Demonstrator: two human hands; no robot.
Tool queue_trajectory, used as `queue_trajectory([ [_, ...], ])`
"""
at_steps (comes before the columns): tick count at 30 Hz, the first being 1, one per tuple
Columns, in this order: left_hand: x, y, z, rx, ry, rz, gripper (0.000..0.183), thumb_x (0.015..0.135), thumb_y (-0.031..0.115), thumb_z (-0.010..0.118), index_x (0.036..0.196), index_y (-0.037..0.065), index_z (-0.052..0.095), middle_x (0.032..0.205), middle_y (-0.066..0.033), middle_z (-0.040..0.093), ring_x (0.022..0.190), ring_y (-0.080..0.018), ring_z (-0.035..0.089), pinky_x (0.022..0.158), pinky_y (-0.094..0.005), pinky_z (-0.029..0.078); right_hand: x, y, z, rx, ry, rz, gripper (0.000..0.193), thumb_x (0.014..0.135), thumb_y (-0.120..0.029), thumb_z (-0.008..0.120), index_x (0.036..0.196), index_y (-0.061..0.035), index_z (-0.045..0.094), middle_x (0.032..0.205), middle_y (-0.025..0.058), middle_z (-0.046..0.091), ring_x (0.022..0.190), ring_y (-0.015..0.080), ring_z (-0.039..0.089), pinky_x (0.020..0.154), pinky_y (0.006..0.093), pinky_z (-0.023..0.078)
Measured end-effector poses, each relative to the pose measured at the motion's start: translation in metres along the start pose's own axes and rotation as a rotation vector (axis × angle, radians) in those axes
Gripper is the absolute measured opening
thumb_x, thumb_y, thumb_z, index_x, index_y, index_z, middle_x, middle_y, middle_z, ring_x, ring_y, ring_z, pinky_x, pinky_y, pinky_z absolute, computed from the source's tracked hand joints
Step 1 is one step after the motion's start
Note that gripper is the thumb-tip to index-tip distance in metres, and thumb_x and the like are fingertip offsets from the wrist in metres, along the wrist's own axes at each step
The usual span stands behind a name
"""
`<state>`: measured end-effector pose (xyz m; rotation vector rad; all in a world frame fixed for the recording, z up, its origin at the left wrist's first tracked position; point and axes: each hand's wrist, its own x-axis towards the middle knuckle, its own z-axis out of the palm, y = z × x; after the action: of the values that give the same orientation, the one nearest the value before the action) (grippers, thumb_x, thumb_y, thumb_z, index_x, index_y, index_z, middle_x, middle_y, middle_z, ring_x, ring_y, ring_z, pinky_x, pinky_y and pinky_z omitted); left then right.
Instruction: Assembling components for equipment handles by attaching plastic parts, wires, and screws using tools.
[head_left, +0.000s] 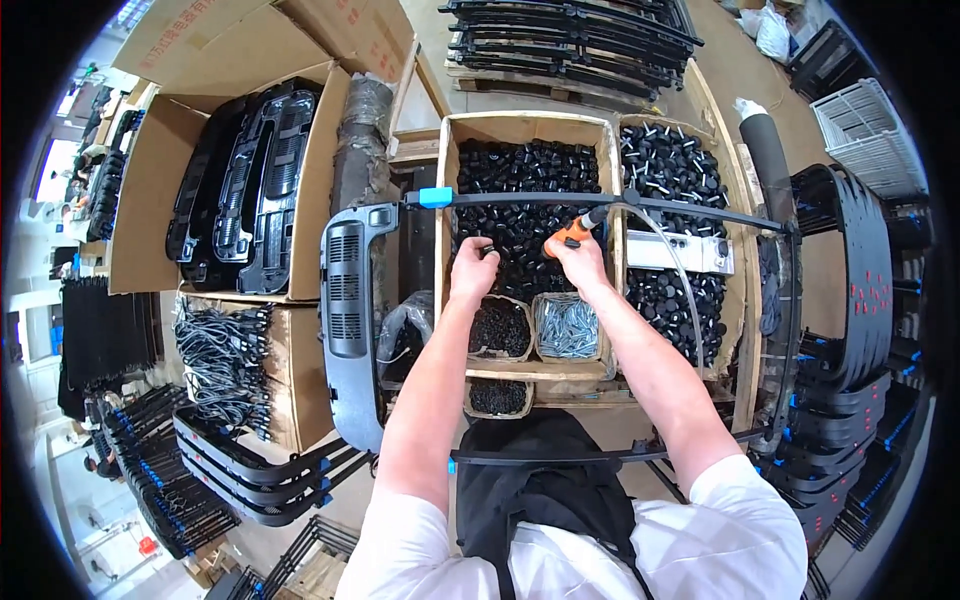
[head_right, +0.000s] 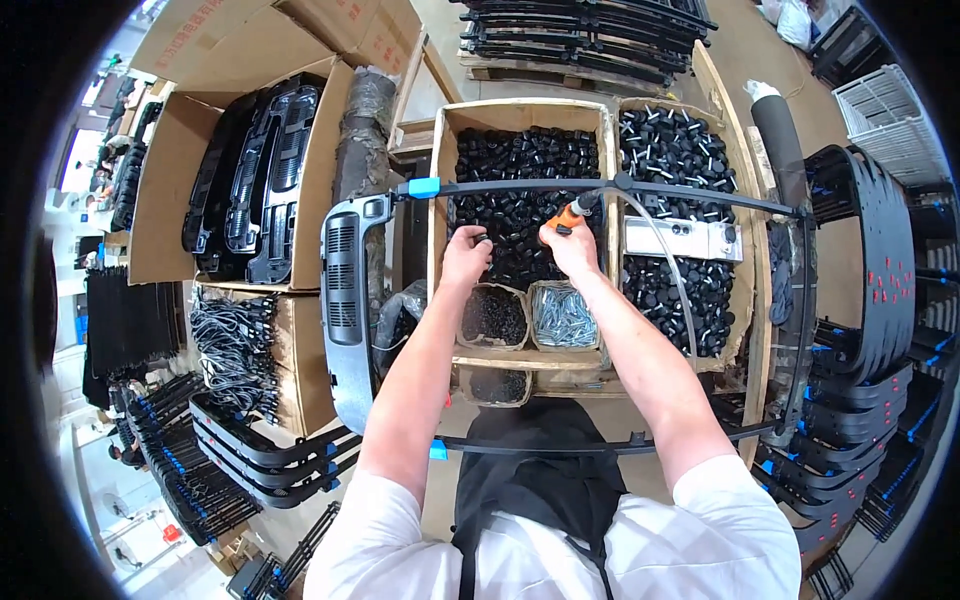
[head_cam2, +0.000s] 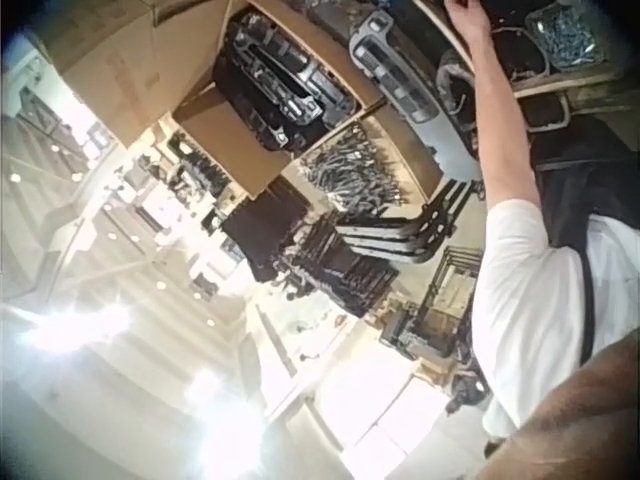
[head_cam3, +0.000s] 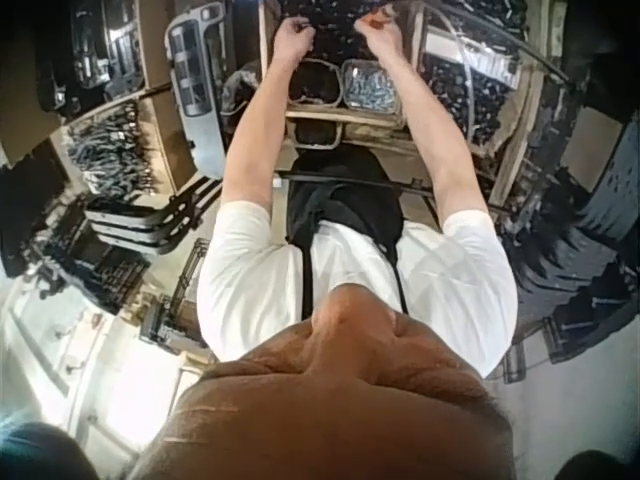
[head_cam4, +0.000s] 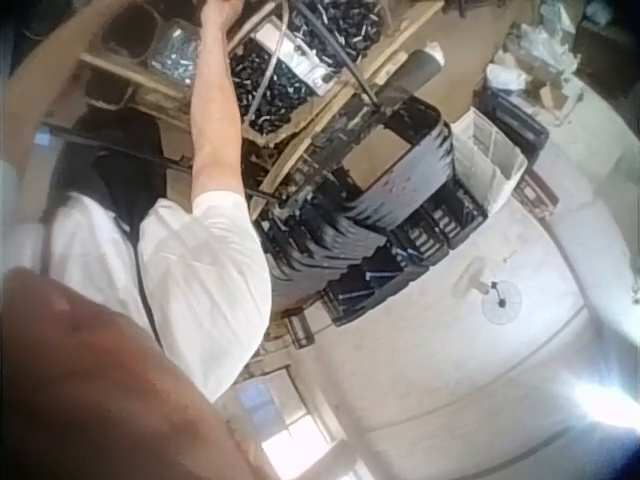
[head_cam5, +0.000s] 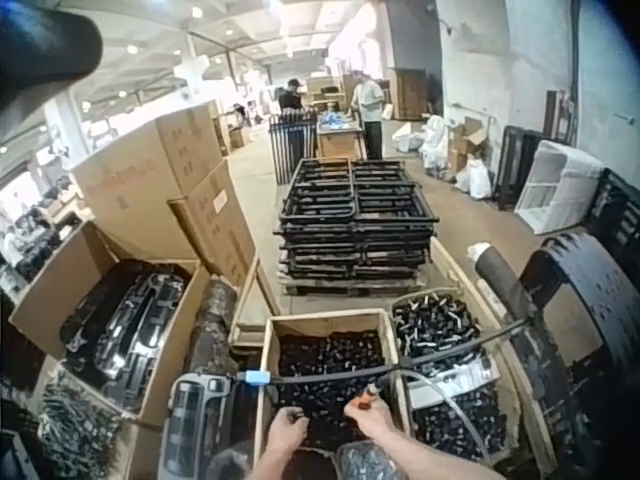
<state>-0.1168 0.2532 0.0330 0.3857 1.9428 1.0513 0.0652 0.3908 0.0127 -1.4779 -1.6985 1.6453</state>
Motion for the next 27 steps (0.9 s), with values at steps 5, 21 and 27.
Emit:
queue_trajectory([
  [5, -0.088, 0.003, -0.039, -0.768, -0.181, -0.140, 0.026, 0.107, 0.016, 0.059, 0.133, 0.010, 0.059, 0.100, -0.0042, 0.070, 0.079, -0.0139, 0.064, 0.062, -0.0274, 0.048, -0.041, -0.047, -0.019, -0.550, -0.545, 0.278, 0.033, 0.094, -0.029, 0.072, 0.105, 0.0015, 0.071, 0.086, 0.0141, 0.076, 0.088, 0.0302, 0.077, 0.084, 0.0455, 0.061],
  [21, -0.267, -0.055, -0.040, -0.915, -0.313, -0.183, 0.019, 0.112, 0.028, 0.058, 0.120, 0.013, 0.063, 0.095, 0.0014, 0.065, 0.072, -0.0072, 0.059, 0.057, -0.0234, 0.044, -0.093, 0.045, -0.024, -1.155, -0.510, -0.539, 0.021, 0.087, -0.021, 0.068, 0.087, 0.0000, 0.072, 0.094, 0.0297, 0.073, 0.095, 0.0487, 0.072, 0.087, 0.0577, 0.057],
  [27, -0.273, -0.061, -0.065, -0.878, -0.295, -0.151, 0.016, 0.111, 0.028, 0.058, 0.113, 0.013, 0.064, 0.092, 0.0016, 0.065, 0.070, -0.0066, 0.058, 0.054, -0.0222, 0.043, -0.102, 0.032, -0.019, -1.174, -0.340, -0.473, 0.023, 0.093, -0.019, 0.062, 0.094, 0.0002, 0.074, 0.097, 0.0301, 0.074, 0.096, 0.0492, 0.072, 0.090, 0.0573, 0.057],
])
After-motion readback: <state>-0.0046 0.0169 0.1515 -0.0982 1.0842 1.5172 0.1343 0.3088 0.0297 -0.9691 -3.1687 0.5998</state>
